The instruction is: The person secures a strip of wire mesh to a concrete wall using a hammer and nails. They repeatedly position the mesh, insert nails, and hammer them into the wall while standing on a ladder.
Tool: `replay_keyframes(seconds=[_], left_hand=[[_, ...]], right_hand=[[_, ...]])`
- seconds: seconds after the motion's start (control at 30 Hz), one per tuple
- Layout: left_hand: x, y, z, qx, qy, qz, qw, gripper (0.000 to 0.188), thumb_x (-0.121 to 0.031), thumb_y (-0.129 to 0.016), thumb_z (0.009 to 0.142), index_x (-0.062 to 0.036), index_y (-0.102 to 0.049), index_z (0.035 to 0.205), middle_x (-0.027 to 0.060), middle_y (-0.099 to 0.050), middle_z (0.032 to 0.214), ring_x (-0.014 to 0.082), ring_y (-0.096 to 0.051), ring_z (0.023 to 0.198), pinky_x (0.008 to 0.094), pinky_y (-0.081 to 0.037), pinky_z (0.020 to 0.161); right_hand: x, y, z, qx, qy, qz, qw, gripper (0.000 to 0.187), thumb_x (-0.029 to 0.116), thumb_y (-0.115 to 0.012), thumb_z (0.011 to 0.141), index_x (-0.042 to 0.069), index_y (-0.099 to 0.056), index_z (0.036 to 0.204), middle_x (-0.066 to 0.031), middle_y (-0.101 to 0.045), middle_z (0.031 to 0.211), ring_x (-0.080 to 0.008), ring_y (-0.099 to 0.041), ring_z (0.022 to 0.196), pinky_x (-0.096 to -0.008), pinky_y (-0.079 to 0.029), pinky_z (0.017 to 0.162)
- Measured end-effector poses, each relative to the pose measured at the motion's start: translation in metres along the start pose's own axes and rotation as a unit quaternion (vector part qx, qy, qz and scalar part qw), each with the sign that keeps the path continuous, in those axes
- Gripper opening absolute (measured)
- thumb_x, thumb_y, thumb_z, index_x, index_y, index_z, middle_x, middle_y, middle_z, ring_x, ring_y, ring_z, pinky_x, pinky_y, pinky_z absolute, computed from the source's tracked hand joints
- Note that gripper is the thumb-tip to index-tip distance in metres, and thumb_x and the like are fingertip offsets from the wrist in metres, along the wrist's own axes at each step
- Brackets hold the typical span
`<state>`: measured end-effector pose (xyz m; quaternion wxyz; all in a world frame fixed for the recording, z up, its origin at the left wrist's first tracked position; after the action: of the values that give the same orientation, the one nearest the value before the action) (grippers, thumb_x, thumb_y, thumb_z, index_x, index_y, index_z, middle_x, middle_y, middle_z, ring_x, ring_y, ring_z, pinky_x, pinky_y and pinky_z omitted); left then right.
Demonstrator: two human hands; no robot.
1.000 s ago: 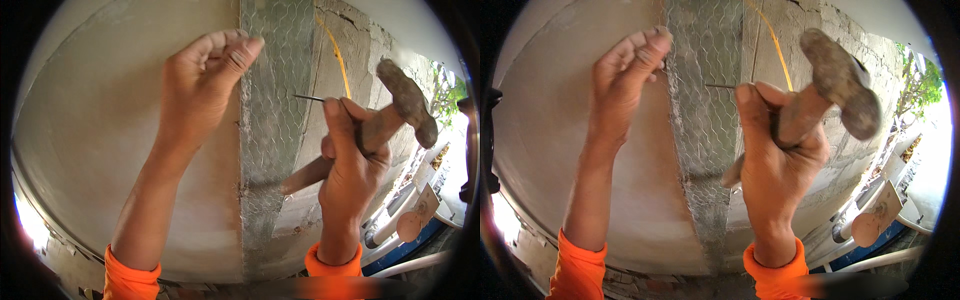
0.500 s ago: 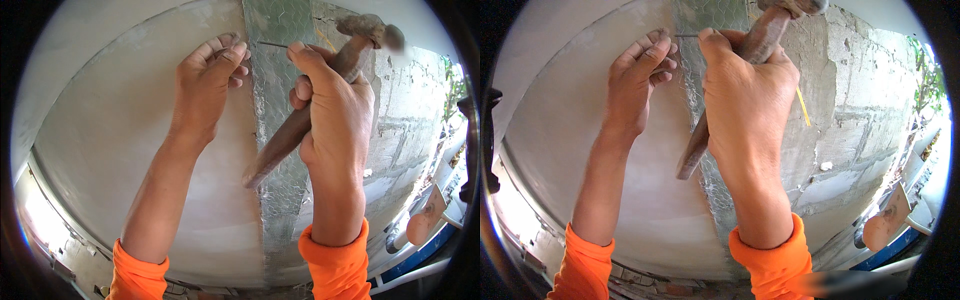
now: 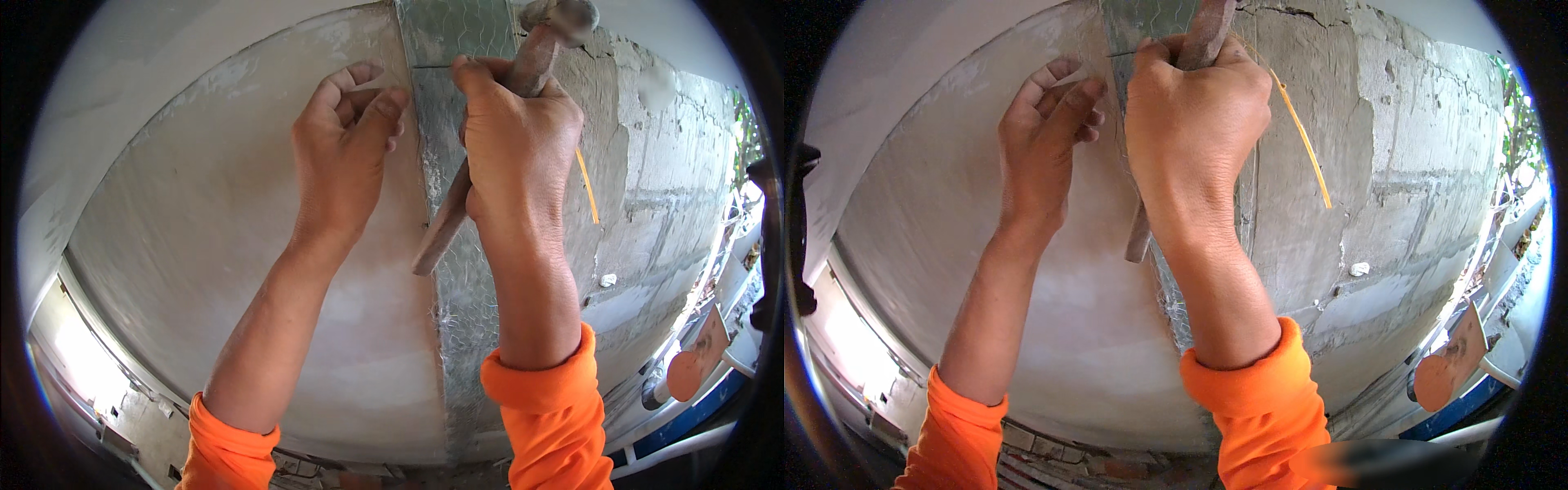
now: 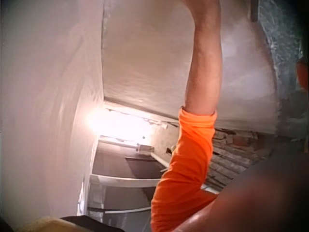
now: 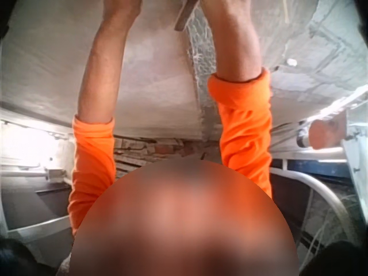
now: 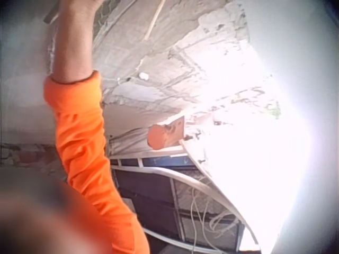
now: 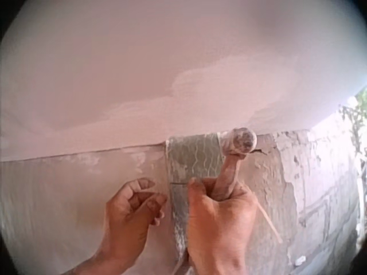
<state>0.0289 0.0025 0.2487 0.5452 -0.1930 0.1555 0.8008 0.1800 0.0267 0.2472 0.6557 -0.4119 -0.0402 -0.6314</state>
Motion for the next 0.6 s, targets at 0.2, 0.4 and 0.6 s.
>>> replay_keyframes(seconds=[0.2,0.4,0.6], left_hand=[[0.000,0.003,0.002,0.003,0.000,0.025,1.000,0.046,-0.021,-0.071,0.098,0.0027,-0.059,0.135,0.0076,-0.074,0.102,0.0113,-0.063,0.085,0.0263,-0.050,0.076],[0.003,0.005,0.007,0.010,0.028,0.014,0.999,0.042,-0.021,-0.071,0.097,-0.0011,-0.063,0.134,0.0054,-0.074,0.103,0.0107,-0.063,0.085,0.0264,-0.050,0.077],[0.007,0.004,0.012,0.002,0.040,-0.010,0.999,0.037,-0.023,-0.072,0.097,-0.0022,-0.068,0.129,0.0033,-0.074,0.103,0.0103,-0.064,0.085,0.0261,-0.050,0.077]], right_hand=[[-0.001,-0.006,0.000,0.055,-0.027,0.097,0.993,0.019,0.012,-0.079,0.086,-0.004,-0.073,0.096,-0.0022,-0.056,0.065,-0.0106,-0.051,0.058,-0.0271,-0.040,0.057],[-0.002,-0.002,0.002,0.086,-0.066,0.097,0.989,0.023,0.011,-0.080,0.084,-0.004,-0.072,0.098,-0.0028,-0.056,0.068,-0.0129,-0.053,0.062,-0.0296,-0.043,0.060],[-0.005,-0.004,0.005,0.081,-0.056,0.073,0.992,0.023,0.012,-0.082,0.084,-0.003,-0.072,0.098,-0.0017,-0.056,0.068,-0.0119,-0.052,0.061,-0.0286,-0.043,0.060]])
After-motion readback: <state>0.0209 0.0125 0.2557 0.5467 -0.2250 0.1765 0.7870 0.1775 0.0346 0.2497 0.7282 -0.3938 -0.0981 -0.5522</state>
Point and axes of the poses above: each hand's wrist, its own z-axis towards the middle knuckle, its own y-axis out of the back of the hand, x = y × z, the point moved 3 cm from there along z, towards the middle knuckle
